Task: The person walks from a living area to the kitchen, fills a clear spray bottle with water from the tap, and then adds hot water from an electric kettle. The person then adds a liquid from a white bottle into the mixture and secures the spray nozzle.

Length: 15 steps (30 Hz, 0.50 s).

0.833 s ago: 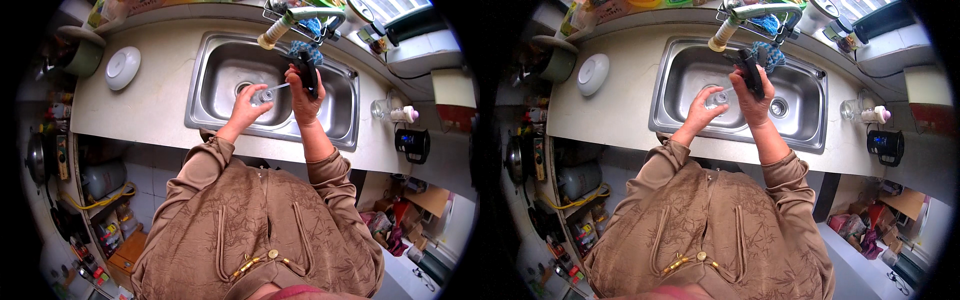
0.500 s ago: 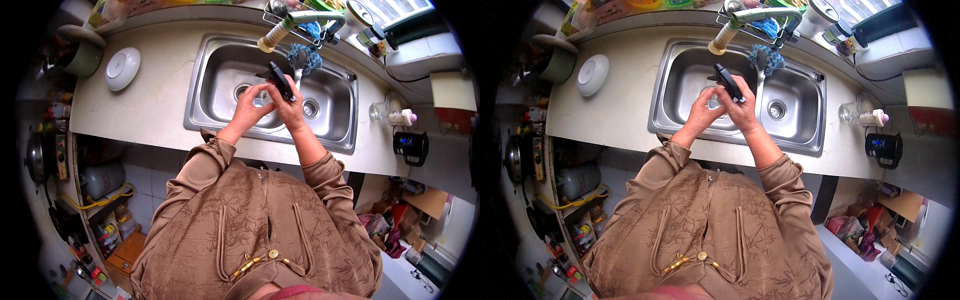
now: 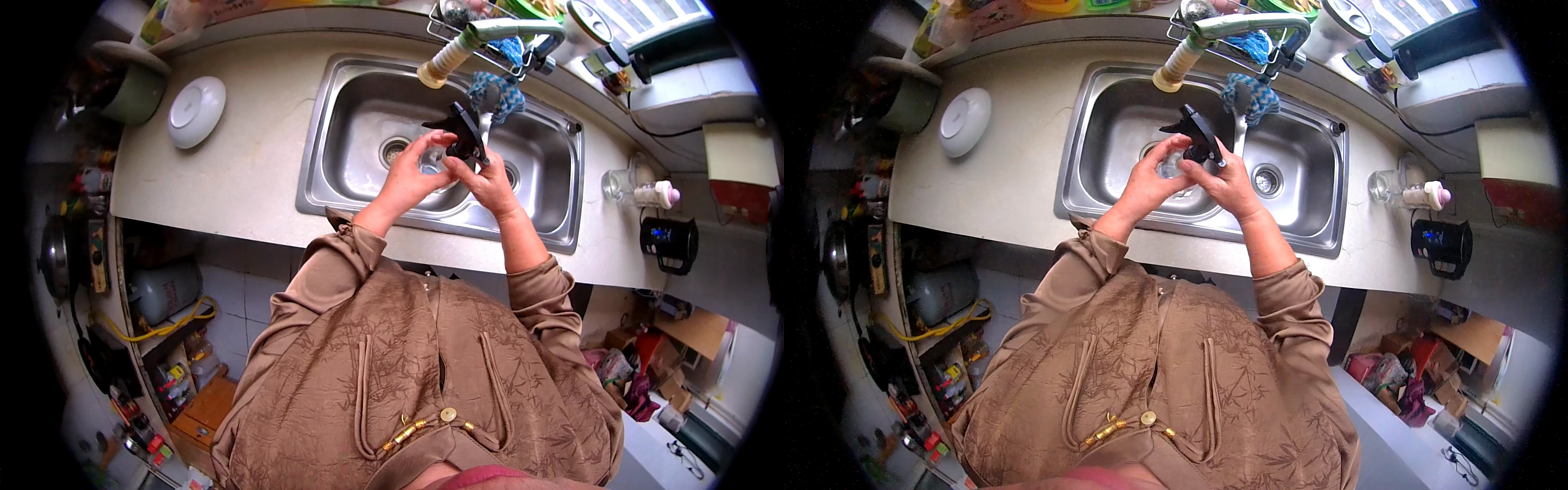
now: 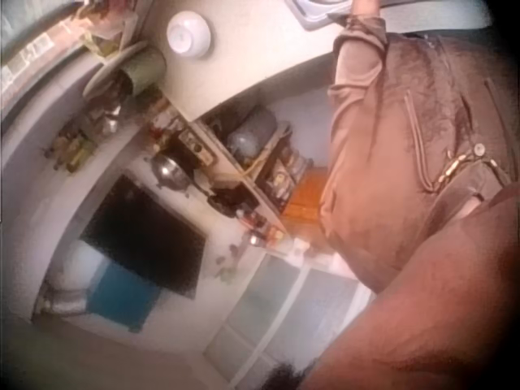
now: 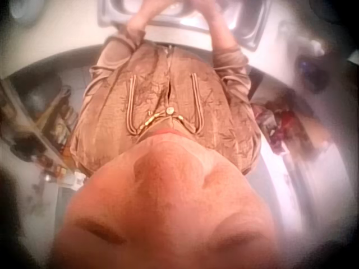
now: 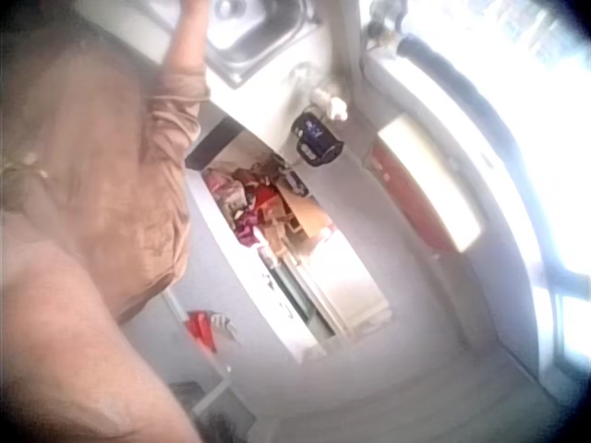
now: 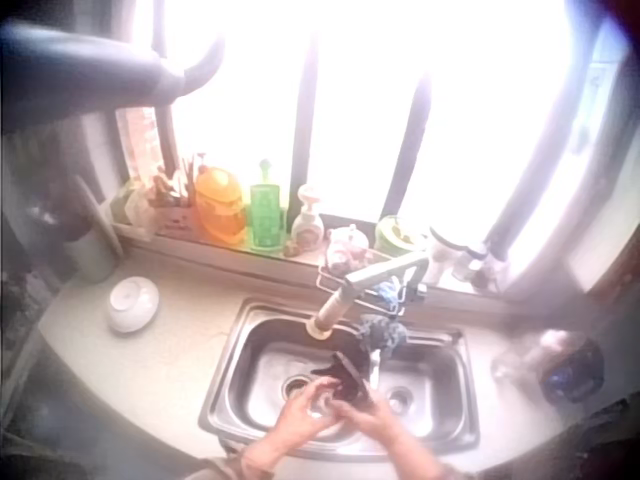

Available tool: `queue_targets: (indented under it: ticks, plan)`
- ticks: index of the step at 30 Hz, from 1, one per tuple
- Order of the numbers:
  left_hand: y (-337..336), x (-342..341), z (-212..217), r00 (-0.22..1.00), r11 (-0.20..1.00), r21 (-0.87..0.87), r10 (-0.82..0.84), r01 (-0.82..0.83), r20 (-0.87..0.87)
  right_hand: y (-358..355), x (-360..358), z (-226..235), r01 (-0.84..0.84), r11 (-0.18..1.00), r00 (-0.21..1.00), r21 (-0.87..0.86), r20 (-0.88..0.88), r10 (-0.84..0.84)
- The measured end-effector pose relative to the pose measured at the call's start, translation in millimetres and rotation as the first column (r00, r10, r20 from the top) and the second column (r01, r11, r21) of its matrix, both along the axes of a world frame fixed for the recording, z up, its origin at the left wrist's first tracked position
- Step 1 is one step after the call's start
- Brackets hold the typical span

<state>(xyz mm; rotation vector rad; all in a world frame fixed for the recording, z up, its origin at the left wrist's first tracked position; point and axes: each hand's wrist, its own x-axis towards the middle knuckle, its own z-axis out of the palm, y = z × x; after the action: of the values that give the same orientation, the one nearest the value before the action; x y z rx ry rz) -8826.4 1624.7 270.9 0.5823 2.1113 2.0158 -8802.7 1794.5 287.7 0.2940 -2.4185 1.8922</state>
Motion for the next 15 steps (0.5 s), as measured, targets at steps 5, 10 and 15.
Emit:
queue_targets:
  ticks: [5,10,15]
  plan:
    - [3.2,2.2,-6.9,0.957,0.978,0.172,-0.157,0.117,0.244,13.2,7.5,9.7,-0.053,0.998,0.992,-0.016,0.113,0.055]
    - [4.4,3.9,-3.4,0.996,0.996,-0.04,-0.072,0.074,0.056,18.0,5.9,19.2,-0.067,0.991,0.997,0.112,-0.027,0.071]
    - [3.8,6.6,6.5,1.0,0.981,-0.194,-0.01,0.014,0.024,12.9,14.8,23.0,0.009,0.989,0.991,-0.147,0.136,0.011]
